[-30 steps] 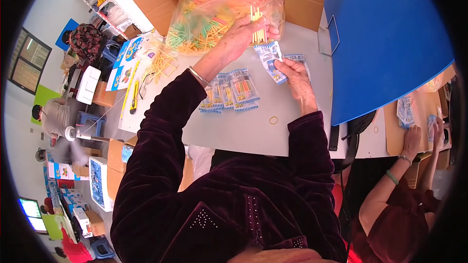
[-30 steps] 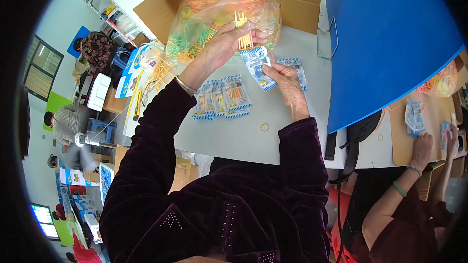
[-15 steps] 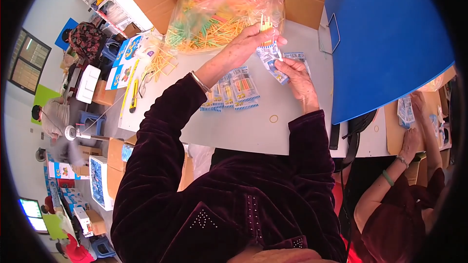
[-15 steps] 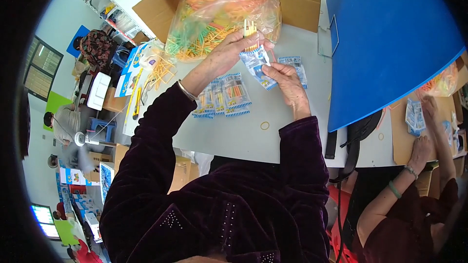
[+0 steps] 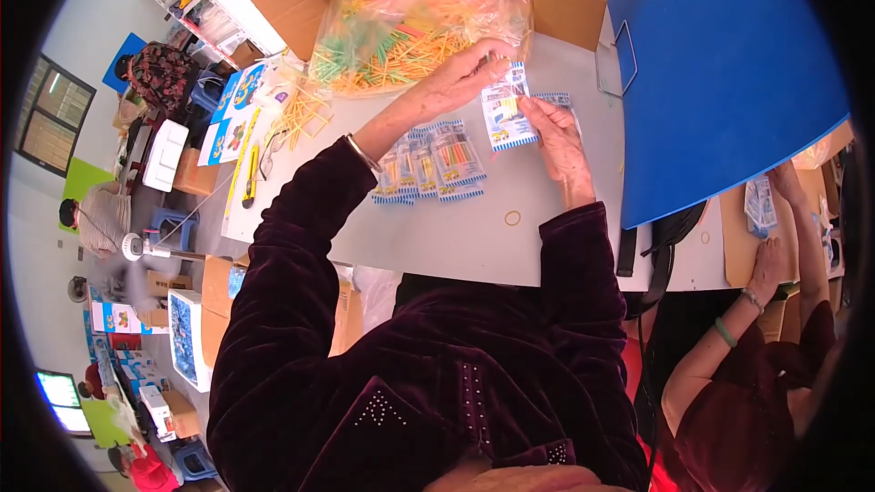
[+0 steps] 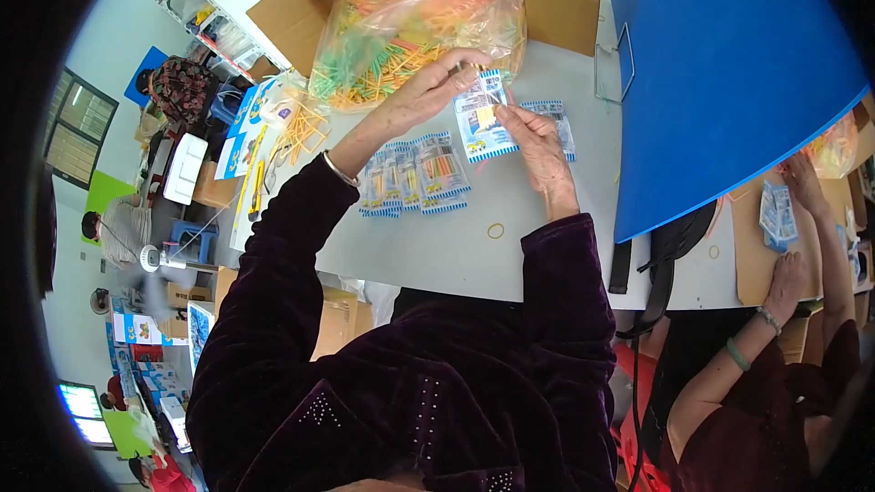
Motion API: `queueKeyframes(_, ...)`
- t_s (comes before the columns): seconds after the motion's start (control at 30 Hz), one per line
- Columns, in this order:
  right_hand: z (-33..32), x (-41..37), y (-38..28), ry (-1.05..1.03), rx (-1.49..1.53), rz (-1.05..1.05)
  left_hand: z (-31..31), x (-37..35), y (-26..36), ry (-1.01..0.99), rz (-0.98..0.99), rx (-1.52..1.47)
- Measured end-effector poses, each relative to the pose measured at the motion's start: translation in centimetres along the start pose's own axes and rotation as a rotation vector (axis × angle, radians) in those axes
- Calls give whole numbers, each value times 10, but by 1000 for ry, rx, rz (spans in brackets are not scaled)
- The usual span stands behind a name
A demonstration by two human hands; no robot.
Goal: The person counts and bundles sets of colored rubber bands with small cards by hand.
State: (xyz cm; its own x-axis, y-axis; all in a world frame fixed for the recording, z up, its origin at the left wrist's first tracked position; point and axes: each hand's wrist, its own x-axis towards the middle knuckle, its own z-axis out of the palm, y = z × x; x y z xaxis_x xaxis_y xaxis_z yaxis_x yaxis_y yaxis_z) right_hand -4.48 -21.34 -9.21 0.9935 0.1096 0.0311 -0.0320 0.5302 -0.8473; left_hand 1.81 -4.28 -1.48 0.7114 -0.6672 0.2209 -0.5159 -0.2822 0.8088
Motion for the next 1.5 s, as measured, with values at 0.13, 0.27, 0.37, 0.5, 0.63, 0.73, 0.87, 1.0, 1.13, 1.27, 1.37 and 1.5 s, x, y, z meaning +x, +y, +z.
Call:
queueKeyframes(0.13, -3, 1, 2, -52, 12, -16, 4, -5, 2, -9, 37, 226)
queueKeyframes(0.27, -2, 1, 2, -41, -26, -5, 2, 0, -9, 8, 83, 172)
queueKeyframes(0.37, 0, 0, 0, -83, -36, 41, 2, 0, -9, 4, 63, -111)
queueKeyframes(0.5, -5, 4, 3, -97, -74, 35, 1, -2, -8, -60, 12, -167)
queueKeyframes(0.63, -4, 4, 4, -71, -116, -20, -2, -1, -11, -106, -102, -233)
queueKeyframes(0.73, 5, -2, -4, -69, 7, 15, 1, -3, -9, -61, -17, -216)
queueKeyframes(0.87, 2, 1, 2, -43, -51, -31, 6, -3, -9, -32, -29, -111)
queueKeyframes(1.0, 2, -1, -2, -44, -22, -47, 7, -4, -2, -34, -136, -365)
queueKeyframes(1.13, 2, -2, -5, -59, -34, 37, 7, -5, -6, -2, -148, -349)
queueKeyframes(1.27, -2, -1, -4, -92, -200, 88, 5, -5, -3, 34, -202, -488)
queueKeyframes(1.37, -2, -5, -9, -103, -120, 89, 1, -5, -3, -18, -270, -623)
queueKeyframes(1.5, -2, -4, -7, -109, -113, 106, 0, -8, 7, -79, -172, -375)
